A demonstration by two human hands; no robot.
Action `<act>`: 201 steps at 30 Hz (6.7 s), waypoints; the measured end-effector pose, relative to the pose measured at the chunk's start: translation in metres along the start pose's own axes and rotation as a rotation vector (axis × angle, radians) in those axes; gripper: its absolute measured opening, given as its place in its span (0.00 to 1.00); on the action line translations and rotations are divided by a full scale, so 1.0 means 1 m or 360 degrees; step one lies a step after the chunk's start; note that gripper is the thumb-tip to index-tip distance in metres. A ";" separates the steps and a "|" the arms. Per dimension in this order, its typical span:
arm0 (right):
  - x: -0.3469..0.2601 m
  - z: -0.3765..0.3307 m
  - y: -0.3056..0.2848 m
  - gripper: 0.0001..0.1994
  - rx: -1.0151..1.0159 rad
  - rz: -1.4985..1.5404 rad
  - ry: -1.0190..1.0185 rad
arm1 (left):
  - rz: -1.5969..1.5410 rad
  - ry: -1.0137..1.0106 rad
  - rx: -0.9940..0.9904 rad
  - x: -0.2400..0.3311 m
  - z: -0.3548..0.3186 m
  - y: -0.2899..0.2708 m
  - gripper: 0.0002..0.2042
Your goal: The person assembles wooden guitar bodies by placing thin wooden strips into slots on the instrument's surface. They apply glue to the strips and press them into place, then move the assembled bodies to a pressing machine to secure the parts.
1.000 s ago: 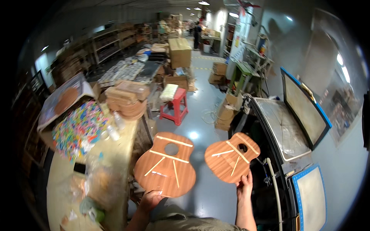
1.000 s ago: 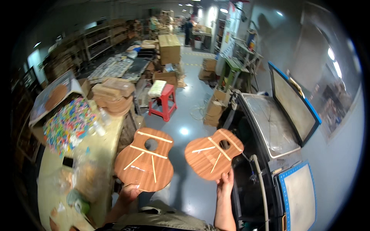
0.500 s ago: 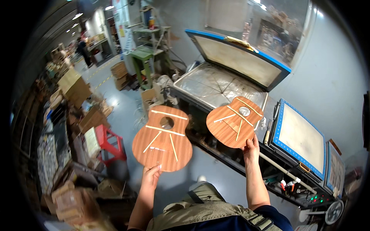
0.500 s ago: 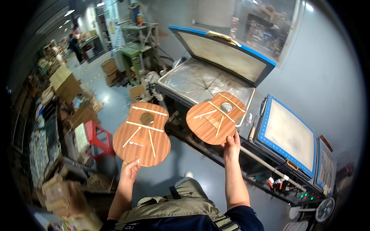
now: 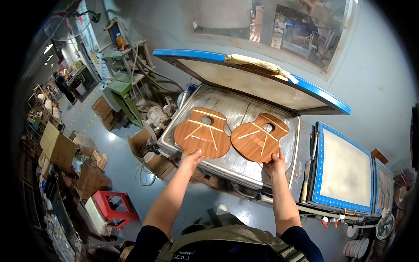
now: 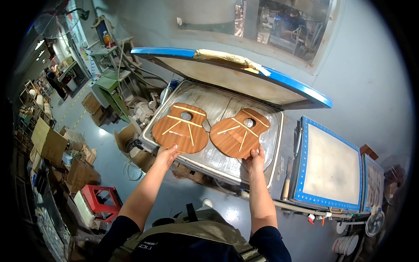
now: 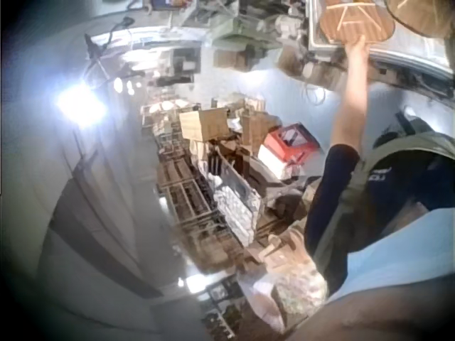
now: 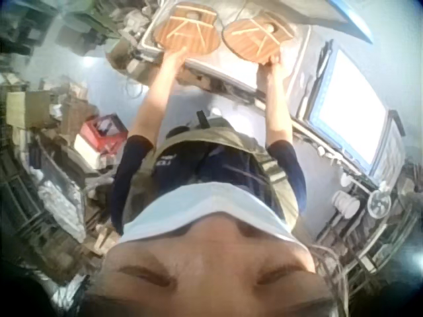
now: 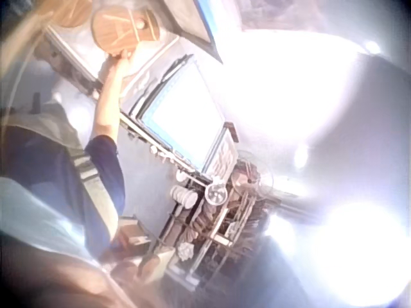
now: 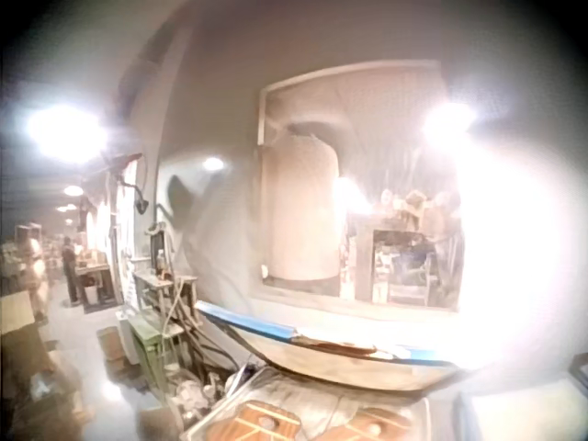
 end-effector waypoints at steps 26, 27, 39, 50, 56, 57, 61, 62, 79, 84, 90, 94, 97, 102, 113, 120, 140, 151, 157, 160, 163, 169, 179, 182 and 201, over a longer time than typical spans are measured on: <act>-0.013 -0.167 0.270 0.28 -0.0451 -0.2796 -0.2114 | 0.1365 0.2020 -0.0419 0.197 -0.011 0.004 0.17; 0.004 -0.170 0.252 0.29 -0.0523 -0.2789 -0.2011 | 0.1234 0.1992 -0.0512 0.190 -0.005 0.015 0.17; 0.107 -0.184 0.104 0.24 -0.0224 -0.2724 -0.1541 | 0.2475 0.1501 -0.1100 -0.035 0.036 0.119 0.28; 0.074 -0.161 -0.289 0.43 0.1967 -0.2321 -0.0301 | 0.2744 0.1448 -0.1193 -0.034 0.031 0.134 0.34; 0.078 -0.155 -0.286 0.52 0.1640 -0.1879 0.0000 | 0.2771 0.1373 -0.1170 -0.034 0.032 0.127 0.35; 0.069 -0.162 -0.274 0.52 0.1678 -0.1869 -0.0016 | 0.2751 0.1351 -0.1173 -0.036 0.031 0.128 0.35; 0.081 -0.184 -0.259 0.51 0.1913 -0.1787 -0.0242 | 0.2742 0.1357 -0.1155 -0.032 0.030 0.133 0.35; 0.093 -0.191 -0.260 0.51 0.1988 -0.1752 -0.0340 | 0.2750 0.1363 -0.1151 -0.032 0.031 0.134 0.35; 0.236 -0.253 -0.402 0.31 0.2036 -0.1083 0.0119 | 0.2661 0.1424 -0.1181 -0.032 0.029 0.133 0.32; 0.206 -0.255 -0.357 0.30 0.1987 -0.0645 0.0180 | 0.2693 0.1474 -0.1165 -0.039 0.033 0.129 0.32; 0.197 -0.262 -0.319 0.29 0.1861 -0.0417 0.0155 | 0.2665 0.1420 -0.1157 -0.040 0.034 0.128 0.31; 0.192 -0.274 -0.300 0.29 0.1797 -0.0329 0.0162 | 0.2667 0.1384 -0.1126 -0.041 0.034 0.123 0.32; 0.186 -0.293 -0.293 0.28 0.1804 -0.0314 0.0107 | 0.2668 0.1383 -0.1112 -0.043 0.037 0.118 0.32; 0.180 -0.344 -0.299 0.27 0.1876 -0.0247 0.0056 | 0.2609 0.1393 -0.1175 -0.049 0.042 0.124 0.30; 0.183 -0.470 -0.365 0.23 0.2338 0.0363 0.0030 | 0.1993 0.2870 -0.1112 -0.049 0.032 0.131 0.13; 0.135 -0.518 -0.455 0.11 0.2417 0.0564 -0.0034 | 0.1905 0.2239 -0.1687 -0.161 -0.163 0.355 0.15; -0.025 -1.032 -0.260 0.09 0.5563 -0.0972 -0.1255 | 0.0652 0.0430 -0.3716 -0.421 -0.787 0.737 0.19; 0.114 -1.136 -0.386 0.12 0.4562 0.1177 0.0581 | 0.0257 0.0878 -0.5229 -0.457 -1.152 0.546 0.12; 0.178 -1.150 -0.450 0.14 0.4481 0.0679 0.0929 | -0.0020 0.0871 -0.5373 -0.473 -1.261 0.516 0.12; 0.146 -1.154 -0.437 0.19 0.4554 0.1364 0.0088 | -0.0315 0.1002 -0.5269 -0.512 -1.286 0.513 0.10; 0.186 -1.138 -0.435 0.23 0.4435 0.1433 0.0288 | -0.0279 0.0848 -0.5342 -0.533 -1.302 0.498 0.09; 0.115 -1.149 -0.426 0.16 0.4190 0.1615 0.1163 | -0.0813 0.1107 -0.5146 -0.506 -1.305 0.505 0.07; 0.103 -1.140 -0.337 0.13 0.4498 0.2940 0.0098 | -0.1294 0.1914 -0.4668 -0.495 -1.311 0.524 0.18; 0.071 -1.130 -0.306 0.14 0.6141 0.2713 -0.0930 | -0.1219 0.2287 -0.4537 -0.498 -1.314 0.526 0.27; -0.182 -1.140 -0.617 0.09 0.4516 0.0066 -0.1821 | -0.1043 0.1436 -0.5564 -0.491 -1.286 0.517 0.19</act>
Point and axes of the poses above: each hand's wrist, its own z-axis towards the middle knuckle, its own y-axis out of the palm, x = y × z, the point moved 5 cm from there along z, towards the middle knuckle, and after that the axes turned 14 degrees about z, right-handed, at the moved point
